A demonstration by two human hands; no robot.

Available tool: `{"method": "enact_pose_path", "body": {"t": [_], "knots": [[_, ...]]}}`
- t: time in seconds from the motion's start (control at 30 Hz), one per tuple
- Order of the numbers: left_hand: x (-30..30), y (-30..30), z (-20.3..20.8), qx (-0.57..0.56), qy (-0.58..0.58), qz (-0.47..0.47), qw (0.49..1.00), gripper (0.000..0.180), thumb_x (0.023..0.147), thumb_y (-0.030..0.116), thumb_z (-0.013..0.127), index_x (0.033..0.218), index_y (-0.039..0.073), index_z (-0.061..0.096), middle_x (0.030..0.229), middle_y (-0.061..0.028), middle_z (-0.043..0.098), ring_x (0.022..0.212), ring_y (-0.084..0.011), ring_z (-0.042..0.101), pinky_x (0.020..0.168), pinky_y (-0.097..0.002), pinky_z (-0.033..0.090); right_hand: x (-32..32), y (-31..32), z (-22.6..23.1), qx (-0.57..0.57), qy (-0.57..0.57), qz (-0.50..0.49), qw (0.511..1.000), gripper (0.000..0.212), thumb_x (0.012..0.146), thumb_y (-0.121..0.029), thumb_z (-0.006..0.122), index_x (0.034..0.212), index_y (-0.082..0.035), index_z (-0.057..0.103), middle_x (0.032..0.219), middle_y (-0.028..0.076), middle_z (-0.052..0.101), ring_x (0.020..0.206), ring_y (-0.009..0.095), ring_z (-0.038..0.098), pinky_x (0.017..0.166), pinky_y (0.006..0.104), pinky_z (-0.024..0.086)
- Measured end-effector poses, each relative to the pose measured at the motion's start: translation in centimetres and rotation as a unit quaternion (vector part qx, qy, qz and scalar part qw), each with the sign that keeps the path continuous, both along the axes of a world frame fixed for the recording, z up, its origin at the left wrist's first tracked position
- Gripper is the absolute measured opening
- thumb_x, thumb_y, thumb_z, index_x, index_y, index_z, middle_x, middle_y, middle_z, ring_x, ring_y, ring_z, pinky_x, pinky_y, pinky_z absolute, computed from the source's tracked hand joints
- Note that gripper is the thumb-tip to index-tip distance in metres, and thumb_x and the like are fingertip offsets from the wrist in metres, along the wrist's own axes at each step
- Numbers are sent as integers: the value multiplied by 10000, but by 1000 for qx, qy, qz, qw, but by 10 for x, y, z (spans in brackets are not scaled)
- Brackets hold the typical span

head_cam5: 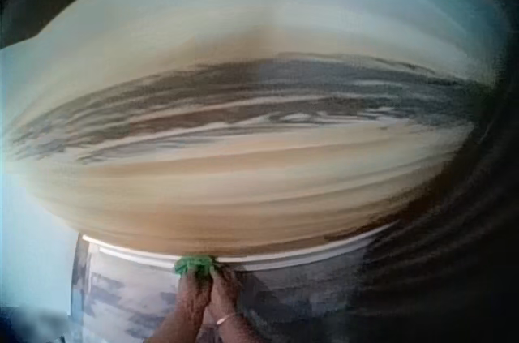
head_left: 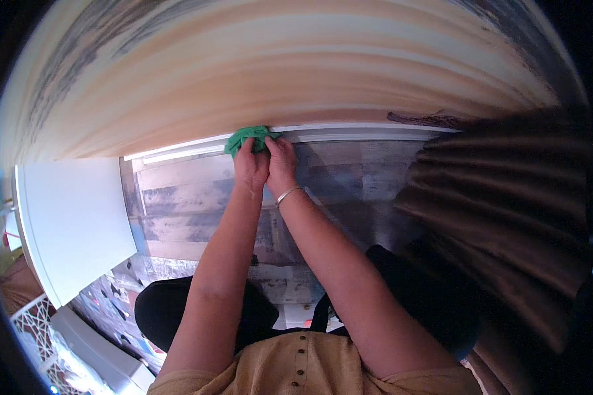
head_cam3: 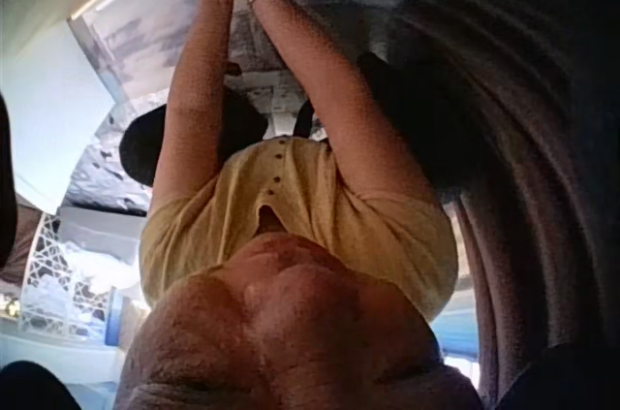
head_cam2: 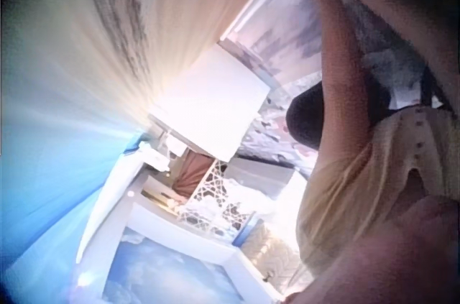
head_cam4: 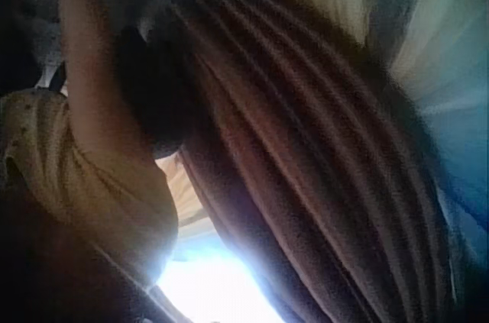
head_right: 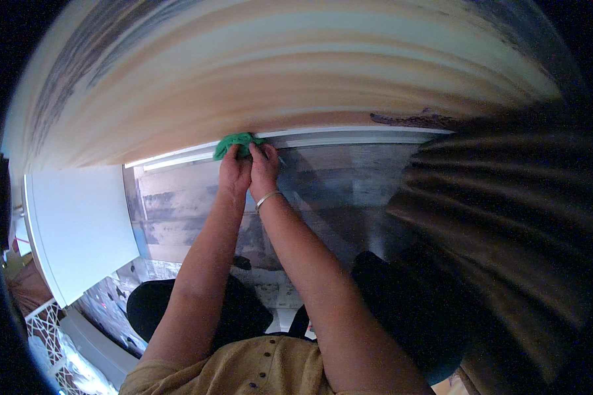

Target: The person wipes a wall mural and a white cabinet with a green cloth. They move around the room to reach different sections of the wall and furniture, using consistent wiping motions.

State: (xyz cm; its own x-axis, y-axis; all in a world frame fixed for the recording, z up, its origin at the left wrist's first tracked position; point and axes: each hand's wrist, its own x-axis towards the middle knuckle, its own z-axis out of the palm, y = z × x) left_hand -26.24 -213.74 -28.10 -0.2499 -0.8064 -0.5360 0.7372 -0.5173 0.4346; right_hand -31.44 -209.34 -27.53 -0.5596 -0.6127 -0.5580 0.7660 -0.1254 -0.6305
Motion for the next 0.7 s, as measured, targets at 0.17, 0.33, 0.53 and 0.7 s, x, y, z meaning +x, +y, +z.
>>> {"method": "enact_pose_path", "body": {"t": [0.17,0.33,0.53,0.7], "knots": [[-87,42,15,2,20,-198,980,230,1005,115,482,1164,-28,568,1184,-182,614,1094,-340,592,1024,-469,471,-79,35,-22,-13,30,-100,994,155,882,-177,682,926,-33,644,943,75,650,866,196,588,796,361,500],[-152,48,-28,84,134,-228,961,218,990,88,468,1149,-18,574,1145,-198,635,1079,-338,606,1023,-449,479,-145,61,-5,69,130,-127,981,127,912,-160,635,956,-43,654,949,54,647,888,191,590,815,357,499],[-146,60,-37,-30,-136,-184,973,242,973,119,518,1160,-10,603,1148,-183,650,1053,-279,605,986,-418,476,-141,62,-47,79,141,-75,984,136,913,-155,637,962,-29,623,960,62,633,883,190,573,806,353,490],[-172,68,-42,-105,-138,-335,926,269,947,166,583,1146,-8,632,1141,-164,668,1024,-244,622,960,-391,492,-172,73,-43,157,169,-180,956,153,954,-194,561,946,-51,615,925,49,614,872,170,563,785,346,497]]}}
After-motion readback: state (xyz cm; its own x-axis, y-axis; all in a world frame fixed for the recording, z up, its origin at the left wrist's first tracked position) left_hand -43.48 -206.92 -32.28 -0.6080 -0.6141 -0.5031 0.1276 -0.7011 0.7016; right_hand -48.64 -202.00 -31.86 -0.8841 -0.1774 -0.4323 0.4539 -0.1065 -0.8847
